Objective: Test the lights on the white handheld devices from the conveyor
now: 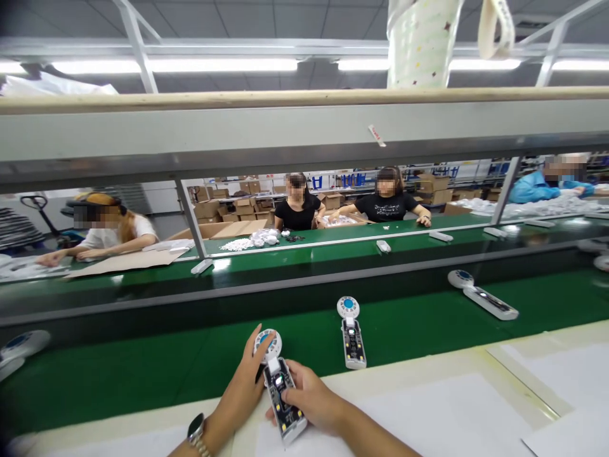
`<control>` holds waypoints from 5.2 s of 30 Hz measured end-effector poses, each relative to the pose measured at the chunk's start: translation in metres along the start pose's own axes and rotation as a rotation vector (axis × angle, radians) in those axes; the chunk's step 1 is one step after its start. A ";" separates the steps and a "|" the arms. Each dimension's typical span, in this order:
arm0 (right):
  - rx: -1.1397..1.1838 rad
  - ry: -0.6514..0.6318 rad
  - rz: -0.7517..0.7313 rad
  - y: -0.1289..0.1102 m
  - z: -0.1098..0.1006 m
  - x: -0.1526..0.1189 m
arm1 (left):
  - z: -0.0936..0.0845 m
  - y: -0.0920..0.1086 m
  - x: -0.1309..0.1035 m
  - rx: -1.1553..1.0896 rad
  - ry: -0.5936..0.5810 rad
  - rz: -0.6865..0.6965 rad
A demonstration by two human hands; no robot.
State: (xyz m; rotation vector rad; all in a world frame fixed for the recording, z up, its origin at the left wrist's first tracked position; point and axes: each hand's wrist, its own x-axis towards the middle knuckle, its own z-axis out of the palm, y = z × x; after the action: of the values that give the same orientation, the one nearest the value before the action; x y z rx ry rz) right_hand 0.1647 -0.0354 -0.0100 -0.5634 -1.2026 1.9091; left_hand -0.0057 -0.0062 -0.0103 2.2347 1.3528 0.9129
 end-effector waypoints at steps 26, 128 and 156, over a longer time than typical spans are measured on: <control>0.023 0.010 -0.017 -0.005 0.007 -0.005 | -0.005 0.015 -0.002 -0.051 0.040 -0.024; 0.010 0.135 0.041 0.010 0.017 -0.014 | -0.010 0.034 -0.011 0.042 0.016 0.102; -0.028 -0.006 -0.012 0.006 0.012 -0.017 | -0.012 0.036 -0.010 0.004 -0.024 0.025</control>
State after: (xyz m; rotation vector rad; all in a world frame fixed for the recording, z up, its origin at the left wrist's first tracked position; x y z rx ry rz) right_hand 0.1633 -0.0573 -0.0109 -0.5642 -1.2350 1.8875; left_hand 0.0058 -0.0319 0.0167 2.2629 1.3198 0.8893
